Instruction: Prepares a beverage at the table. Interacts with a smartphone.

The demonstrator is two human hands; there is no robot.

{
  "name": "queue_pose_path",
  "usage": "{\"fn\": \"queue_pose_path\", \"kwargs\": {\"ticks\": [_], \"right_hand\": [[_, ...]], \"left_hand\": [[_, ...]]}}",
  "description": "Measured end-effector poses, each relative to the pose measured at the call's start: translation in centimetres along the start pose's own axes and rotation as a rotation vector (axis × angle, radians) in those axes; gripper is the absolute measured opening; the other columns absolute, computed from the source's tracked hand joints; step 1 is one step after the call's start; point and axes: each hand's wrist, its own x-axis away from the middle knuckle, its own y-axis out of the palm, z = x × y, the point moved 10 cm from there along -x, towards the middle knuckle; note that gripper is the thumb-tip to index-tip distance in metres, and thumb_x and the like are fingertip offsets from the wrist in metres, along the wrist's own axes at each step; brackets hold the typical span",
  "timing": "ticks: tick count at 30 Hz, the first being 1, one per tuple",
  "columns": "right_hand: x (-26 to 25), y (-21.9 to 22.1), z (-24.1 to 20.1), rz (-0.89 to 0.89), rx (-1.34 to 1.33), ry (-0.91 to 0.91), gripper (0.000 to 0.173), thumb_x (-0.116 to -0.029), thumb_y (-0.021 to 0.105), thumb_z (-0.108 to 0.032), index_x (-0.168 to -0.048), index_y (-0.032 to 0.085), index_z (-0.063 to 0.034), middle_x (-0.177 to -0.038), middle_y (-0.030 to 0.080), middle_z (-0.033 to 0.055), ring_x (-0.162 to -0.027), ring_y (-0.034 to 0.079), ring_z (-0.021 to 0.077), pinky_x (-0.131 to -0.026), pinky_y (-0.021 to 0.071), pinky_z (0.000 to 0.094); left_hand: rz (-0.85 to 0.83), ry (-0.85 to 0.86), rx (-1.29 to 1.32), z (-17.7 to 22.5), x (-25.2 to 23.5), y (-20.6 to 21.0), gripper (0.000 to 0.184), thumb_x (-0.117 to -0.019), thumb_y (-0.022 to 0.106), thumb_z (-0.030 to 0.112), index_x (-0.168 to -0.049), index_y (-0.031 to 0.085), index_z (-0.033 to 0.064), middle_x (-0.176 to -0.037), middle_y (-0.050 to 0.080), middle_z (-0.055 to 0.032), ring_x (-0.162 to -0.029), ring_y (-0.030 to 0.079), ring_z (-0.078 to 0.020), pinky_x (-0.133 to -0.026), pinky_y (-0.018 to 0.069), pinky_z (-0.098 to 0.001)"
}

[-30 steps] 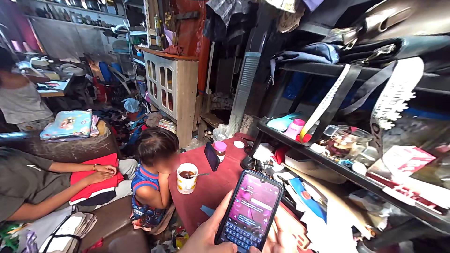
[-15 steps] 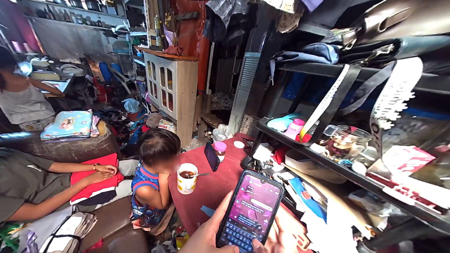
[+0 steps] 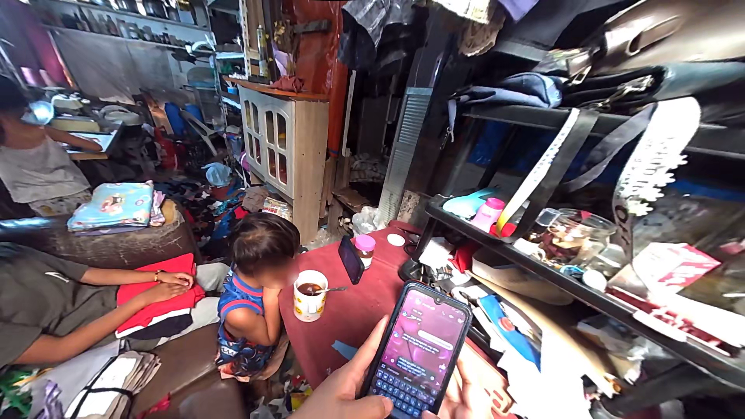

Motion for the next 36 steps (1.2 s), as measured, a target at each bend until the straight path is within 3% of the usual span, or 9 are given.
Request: {"fn": "queue_pose_path", "kwargs": {"ticks": [6, 10, 16, 23, 30, 36], "right_hand": [[0.04, -0.07, 0.07, 0.024, -0.012, -0.003, 0.085, -0.0740, 0.046, 0.016, -0.146, 0.002, 0.0081, -0.146, 0.050, 0.0016, -0.125, 0.059, 0.0042, -0.107, 0.0513, 0.0295], [0.10, -0.24, -0.08, 0.067, 0.034, 0.000, 0.079, -0.0797, 0.045, 0.015, -0.146, 0.001, 0.0121, -0.143, 0.053, 0.0018, -0.121, 0.061, 0.0012, -0.105, 0.0525, 0.0265], [0.12, -0.43, -0.07, 0.100, 0.070, 0.012, 0.077, -0.0816, 0.043, 0.016, -0.146, 0.002, 0.0123, -0.141, 0.054, 0.0019, -0.118, 0.063, 0.0008, -0.102, 0.0541, 0.0258], [0.03, -0.09, 0.28, -0.004, -0.042, -0.004, 0.087, -0.0717, 0.047, 0.015, -0.147, 0.005, 0.0056, -0.145, 0.052, 0.0001, -0.127, 0.059, 0.0058, -0.108, 0.0507, 0.0314], [0.12, 0.18, 0.20, -0.042, -0.016, 0.022, 0.091, -0.0724, 0.048, 0.018, -0.149, 0.000, 0.0094, -0.149, 0.049, 0.0031, -0.128, 0.058, 0.0062, -0.108, 0.0507, 0.0315], [0.13, -0.14, 0.33, -0.006, -0.058, 0.019, 0.089, -0.0705, 0.047, 0.017, -0.148, 0.004, 0.0051, -0.145, 0.051, 0.0007, -0.127, 0.059, 0.0070, -0.107, 0.0513, 0.0326]], "left_hand": [[0.016, -0.005, -0.002, 0.08, -0.02, -0.10, 0.079, -0.1030, 0.043, 0.002, -0.163, -0.007, 0.0121, -0.155, 0.041, -0.0086, -0.126, 0.062, -0.0185, -0.083, 0.0641, -0.0390], [0.022, -0.007, -0.007, 0.05, -0.02, -0.07, 0.081, -0.1013, 0.044, 0.001, -0.163, -0.007, 0.0115, -0.155, 0.041, -0.0091, -0.126, 0.061, -0.0186, -0.083, 0.0639, -0.0392], [0.000, 0.014, 0.005, 0.01, -0.02, 0.00, 0.084, -0.0989, 0.046, -0.001, -0.162, -0.008, 0.0108, -0.156, 0.040, -0.0096, -0.128, 0.061, -0.0198, -0.084, 0.0638, -0.0410], [0.003, 0.021, 0.033, 0.04, 0.01, -0.09, 0.085, -0.0975, 0.045, -0.001, -0.162, -0.009, 0.0108, -0.155, 0.042, -0.0074, -0.129, 0.060, -0.0191, -0.083, 0.0636, -0.0402], [-0.004, 0.027, 0.043, 0.09, -0.03, -0.21, 0.086, -0.0963, 0.045, 0.000, -0.161, -0.010, 0.0109, -0.153, 0.043, -0.0066, -0.126, 0.062, -0.0195, -0.079, 0.0644, -0.0393], [-0.007, 0.020, 0.042, -0.06, -0.04, -0.10, 0.087, -0.0964, 0.046, 0.000, -0.162, -0.010, 0.0119, -0.155, 0.042, -0.0075, -0.127, 0.061, -0.0201, -0.081, 0.0640, -0.0397]]}}
